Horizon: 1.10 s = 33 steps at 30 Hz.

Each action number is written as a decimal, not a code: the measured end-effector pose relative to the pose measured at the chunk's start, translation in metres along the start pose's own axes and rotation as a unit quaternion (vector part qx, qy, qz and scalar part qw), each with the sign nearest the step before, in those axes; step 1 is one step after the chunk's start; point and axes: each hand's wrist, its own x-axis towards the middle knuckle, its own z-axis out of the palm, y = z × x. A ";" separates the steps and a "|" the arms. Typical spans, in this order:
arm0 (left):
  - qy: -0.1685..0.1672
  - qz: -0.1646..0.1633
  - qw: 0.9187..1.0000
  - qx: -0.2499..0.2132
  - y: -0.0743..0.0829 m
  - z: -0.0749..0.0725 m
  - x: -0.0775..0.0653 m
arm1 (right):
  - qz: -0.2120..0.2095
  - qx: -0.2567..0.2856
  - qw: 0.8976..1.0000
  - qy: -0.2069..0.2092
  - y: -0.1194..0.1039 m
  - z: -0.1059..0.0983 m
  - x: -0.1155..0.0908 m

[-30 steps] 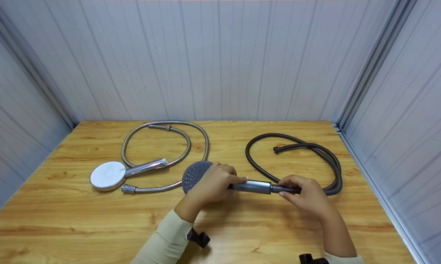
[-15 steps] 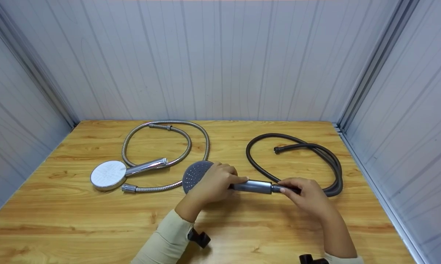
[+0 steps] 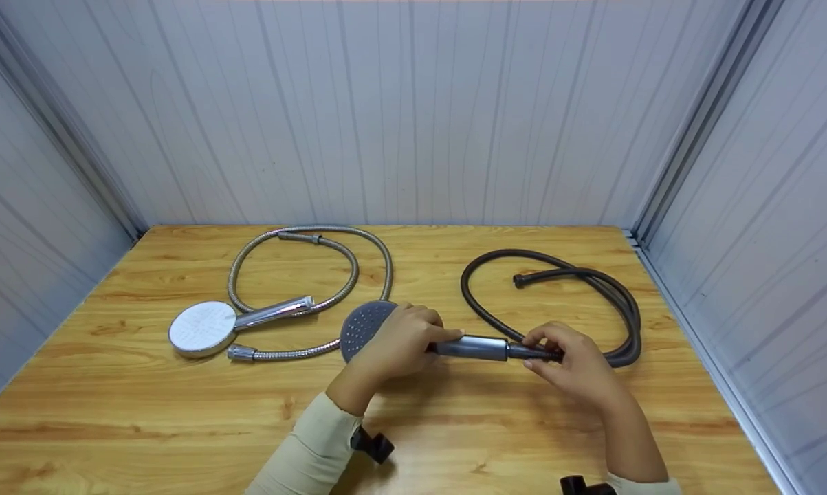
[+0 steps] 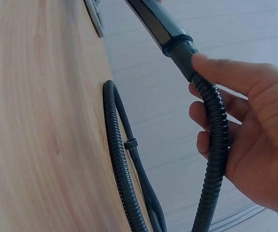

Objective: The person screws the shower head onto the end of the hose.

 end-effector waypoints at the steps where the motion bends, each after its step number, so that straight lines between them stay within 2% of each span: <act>1: -0.002 0.000 1.000 0.000 0.000 0.000 0.000 | 0.000 -0.001 1.000 0.000 0.001 0.000 0.000; 13: 0.010 0.014 1.000 0.023 0.000 0.000 0.000 | 0.005 -0.002 1.000 0.003 -0.003 0.000 -0.001; 33: -0.010 0.000 1.000 0.017 0.002 -0.002 0.000 | 0.039 0.000 0.999 -0.025 -0.003 -0.001 -0.001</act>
